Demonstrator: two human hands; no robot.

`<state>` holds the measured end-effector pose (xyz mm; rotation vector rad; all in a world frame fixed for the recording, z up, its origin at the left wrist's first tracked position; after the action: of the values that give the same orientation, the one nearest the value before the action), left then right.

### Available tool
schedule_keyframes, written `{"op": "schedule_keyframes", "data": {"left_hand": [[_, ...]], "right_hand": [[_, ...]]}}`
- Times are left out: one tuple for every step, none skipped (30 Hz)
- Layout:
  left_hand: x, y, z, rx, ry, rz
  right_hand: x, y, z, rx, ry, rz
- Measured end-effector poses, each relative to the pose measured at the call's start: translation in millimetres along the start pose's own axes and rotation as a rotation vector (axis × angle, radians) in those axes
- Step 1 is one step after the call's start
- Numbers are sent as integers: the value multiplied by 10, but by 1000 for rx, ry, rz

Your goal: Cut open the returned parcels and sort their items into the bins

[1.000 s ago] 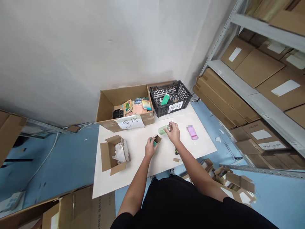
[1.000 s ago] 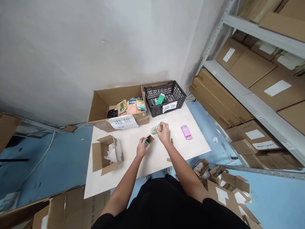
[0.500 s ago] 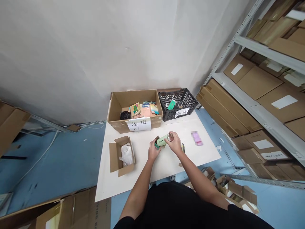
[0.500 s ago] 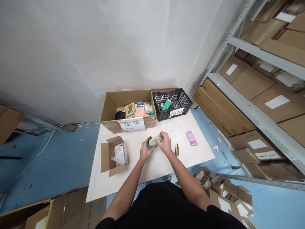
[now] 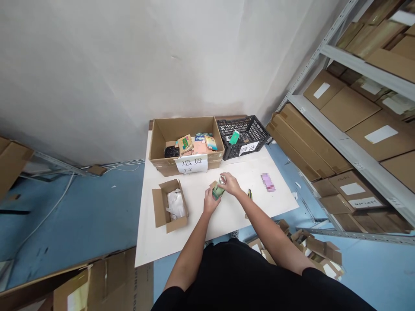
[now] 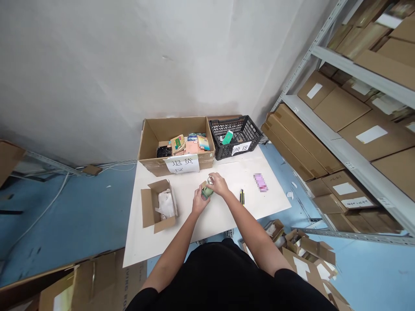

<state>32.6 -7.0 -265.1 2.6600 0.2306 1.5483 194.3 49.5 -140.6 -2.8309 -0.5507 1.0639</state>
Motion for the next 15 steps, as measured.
{"op": "schedule_keyframes", "data": {"left_hand": [[-13,4,5,-3,6,2],[-25,6,7,-7,11,3],[-39,8,6,-12,16,3],[-53,7,-1,-16,24,0],[-71,6,-13,-16,36,-6],[-91,4,-29,-13,53,-15],[-115,3,-47,-8,79,-28],[-144,3,-64,-5,115,-41],[-178,5,-77,-6,163,-58],[-217,9,-86,-17,222,-80],[-261,13,-88,-35,289,-108],[-309,15,-87,-59,354,-142],[-357,13,-85,-83,406,-178],[-404,5,-85,-108,433,-208],[-446,-12,-90,-129,438,-227]], "right_hand": [[12,85,129,-27,-4,19],[28,176,263,-58,-7,41],[54,269,392,-86,-9,67],[93,362,507,-107,-19,95],[146,453,599,-115,-44,117],[210,539,666,-111,-82,132],[283,618,708,-95,-130,142],[364,690,728,-70,-182,157],[446,752,736,-47,-234,181],[524,803,741,-33,-281,221],[593,841,752,-28,-323,276],[646,864,776,-32,-364,335],[680,871,817,-42,-407,385],[693,861,877,-52,-454,416],[689,839,952,-53,-506,429]]}}
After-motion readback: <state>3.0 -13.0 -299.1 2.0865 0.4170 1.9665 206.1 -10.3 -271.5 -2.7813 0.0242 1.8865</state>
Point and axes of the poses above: each hand's wrist, its own y-axis away from the middle knuckle, its own z-axis out of the palm, x = y × z, the point moved 2 cm from there along -y, towards the middle knuckle, and after that the axes turned 12 degrees about -z, right-handed, at the moved point
